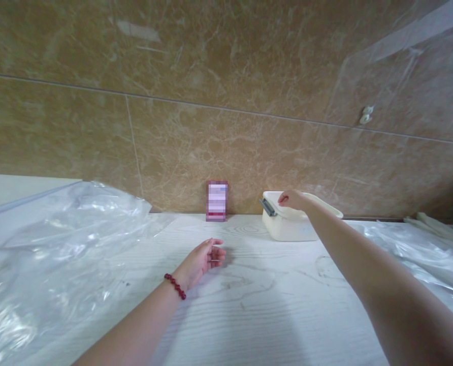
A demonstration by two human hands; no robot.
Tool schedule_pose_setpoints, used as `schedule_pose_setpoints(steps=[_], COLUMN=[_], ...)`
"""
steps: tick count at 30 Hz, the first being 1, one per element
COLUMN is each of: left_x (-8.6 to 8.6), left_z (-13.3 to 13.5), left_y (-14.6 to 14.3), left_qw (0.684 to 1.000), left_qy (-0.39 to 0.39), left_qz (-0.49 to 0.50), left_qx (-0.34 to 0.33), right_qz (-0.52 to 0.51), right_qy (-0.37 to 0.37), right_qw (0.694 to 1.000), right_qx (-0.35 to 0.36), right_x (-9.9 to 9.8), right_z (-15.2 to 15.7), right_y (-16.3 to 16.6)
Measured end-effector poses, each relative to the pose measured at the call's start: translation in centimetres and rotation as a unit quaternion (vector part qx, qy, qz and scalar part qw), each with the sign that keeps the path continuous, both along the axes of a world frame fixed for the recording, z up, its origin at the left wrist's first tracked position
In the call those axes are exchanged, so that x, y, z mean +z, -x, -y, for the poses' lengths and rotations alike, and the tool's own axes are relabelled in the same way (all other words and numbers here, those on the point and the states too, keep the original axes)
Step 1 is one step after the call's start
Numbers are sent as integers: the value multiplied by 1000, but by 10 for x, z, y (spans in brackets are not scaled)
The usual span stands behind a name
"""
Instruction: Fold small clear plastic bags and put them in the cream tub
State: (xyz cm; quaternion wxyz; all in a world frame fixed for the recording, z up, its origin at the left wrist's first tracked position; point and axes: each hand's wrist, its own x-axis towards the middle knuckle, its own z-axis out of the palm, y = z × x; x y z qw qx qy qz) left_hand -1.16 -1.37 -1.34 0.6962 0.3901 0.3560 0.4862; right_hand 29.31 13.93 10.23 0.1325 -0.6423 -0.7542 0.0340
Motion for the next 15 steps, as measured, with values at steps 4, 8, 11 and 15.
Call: schedule_pose_setpoints(steps=[4, 8, 11, 15], left_x=[-1, -1, -2, -4], left_z=[-1, -2, -2, -2], left_y=[0, 0, 0, 0], left_qw=[1000, 1000, 1000, 1000], left_qy=[-7, -7, -7, -15], left_qz=[2, 6, 8, 11], left_qx=[-3, -4, -2, 4], right_qz=[-59, -135, -199, -303], right_qy=[-125, -182, -197, -185], right_qw=[990, 973, 960, 934], right_qx=[-35, -38, 14, 46], right_x=[2, 8, 8, -13], right_z=[5, 25, 47, 72], right_y=[7, 28, 51, 86])
